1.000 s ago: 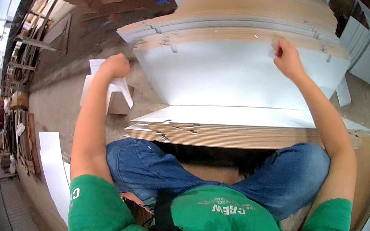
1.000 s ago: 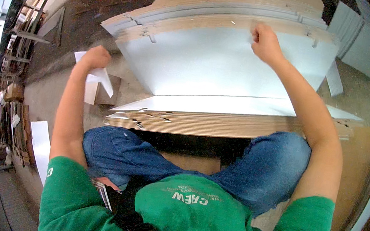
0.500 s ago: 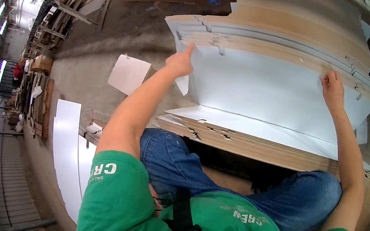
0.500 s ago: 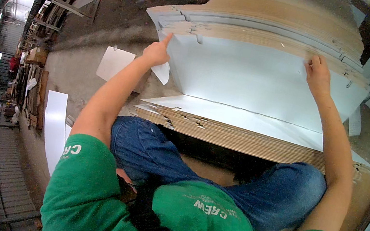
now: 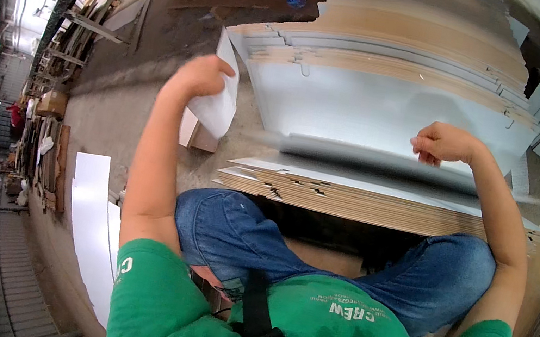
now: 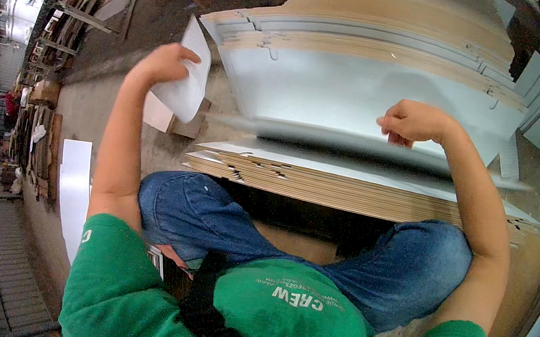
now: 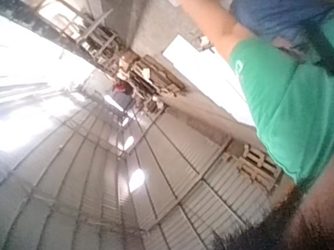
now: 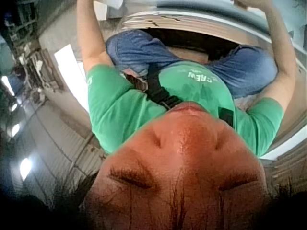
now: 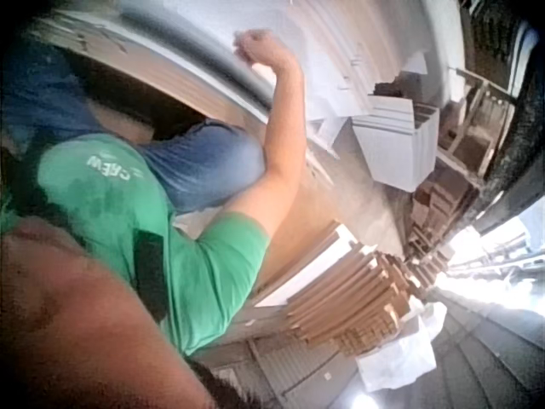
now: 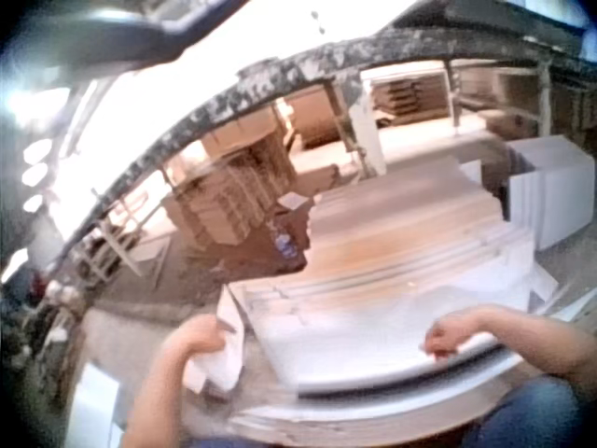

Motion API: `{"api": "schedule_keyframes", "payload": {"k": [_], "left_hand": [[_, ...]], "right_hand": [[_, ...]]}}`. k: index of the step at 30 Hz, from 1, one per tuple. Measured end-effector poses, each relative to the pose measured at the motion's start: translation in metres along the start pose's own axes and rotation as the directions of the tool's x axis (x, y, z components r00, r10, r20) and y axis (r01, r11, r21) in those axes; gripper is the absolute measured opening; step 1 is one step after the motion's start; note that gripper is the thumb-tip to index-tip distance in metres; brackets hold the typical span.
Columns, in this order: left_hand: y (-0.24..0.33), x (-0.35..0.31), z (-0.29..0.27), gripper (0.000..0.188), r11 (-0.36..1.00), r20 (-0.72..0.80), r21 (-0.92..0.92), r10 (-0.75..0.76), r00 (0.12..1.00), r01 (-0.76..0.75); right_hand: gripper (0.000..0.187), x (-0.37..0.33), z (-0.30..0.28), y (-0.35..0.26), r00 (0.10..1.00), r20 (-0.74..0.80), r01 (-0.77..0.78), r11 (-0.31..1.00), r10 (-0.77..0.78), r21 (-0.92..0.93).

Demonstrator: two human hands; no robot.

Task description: The person sits on the floor and repeatedly picks up small white plastic clips from a stack, peels off backing paper, and places them onto the edges of large white panels. The person handles the panels and clips one at a time, stacking the prepared panels as they work.

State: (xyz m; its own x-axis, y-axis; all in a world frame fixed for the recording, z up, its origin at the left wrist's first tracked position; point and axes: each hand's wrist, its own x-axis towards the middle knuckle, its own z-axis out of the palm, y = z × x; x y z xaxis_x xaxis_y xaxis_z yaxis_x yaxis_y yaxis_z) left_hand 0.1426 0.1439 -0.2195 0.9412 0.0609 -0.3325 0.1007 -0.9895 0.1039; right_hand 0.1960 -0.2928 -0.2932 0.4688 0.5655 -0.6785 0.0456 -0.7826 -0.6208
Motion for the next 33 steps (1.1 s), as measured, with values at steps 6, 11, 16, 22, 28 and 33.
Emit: {"api": "schedule_keyframes", "payload": {"k": [6,11,16,22,28,33], "left_hand": [[0.085,-0.030,-0.013,0.024,0.559,-0.263,-0.802,-0.014,0.965,-0.211],[0.135,-0.041,0.004,0.025,0.467,-0.259,-0.842,0.091,0.961,-0.271],[0.157,-0.045,0.010,0.021,0.427,-0.298,-0.820,0.249,0.921,-0.381],[0.163,-0.046,0.013,0.021,0.449,-0.327,-0.778,0.309,0.893,-0.440],[0.159,-0.045,0.015,0.021,0.503,-0.301,-0.760,0.290,0.908,-0.412],[0.157,-0.044,0.015,0.021,0.539,-0.286,-0.742,0.281,0.916,-0.398]], "right_hand": [[0.023,-0.012,0.008,-0.035,0.837,-0.433,0.471,0.843,-0.335,0.259],[0.010,-0.037,0.011,-0.081,0.443,-0.621,0.649,0.709,-0.647,-0.276],[0.011,-0.029,0.019,-0.076,0.296,-0.622,0.582,0.654,-0.725,-0.484],[0.012,-0.031,0.021,-0.078,0.296,-0.508,0.516,0.583,-0.809,-0.628],[0.009,-0.028,0.027,-0.079,0.353,-0.499,0.563,0.605,-0.792,-0.562],[0.011,-0.031,0.026,-0.079,0.437,-0.531,0.579,0.679,-0.726,-0.452]]}}
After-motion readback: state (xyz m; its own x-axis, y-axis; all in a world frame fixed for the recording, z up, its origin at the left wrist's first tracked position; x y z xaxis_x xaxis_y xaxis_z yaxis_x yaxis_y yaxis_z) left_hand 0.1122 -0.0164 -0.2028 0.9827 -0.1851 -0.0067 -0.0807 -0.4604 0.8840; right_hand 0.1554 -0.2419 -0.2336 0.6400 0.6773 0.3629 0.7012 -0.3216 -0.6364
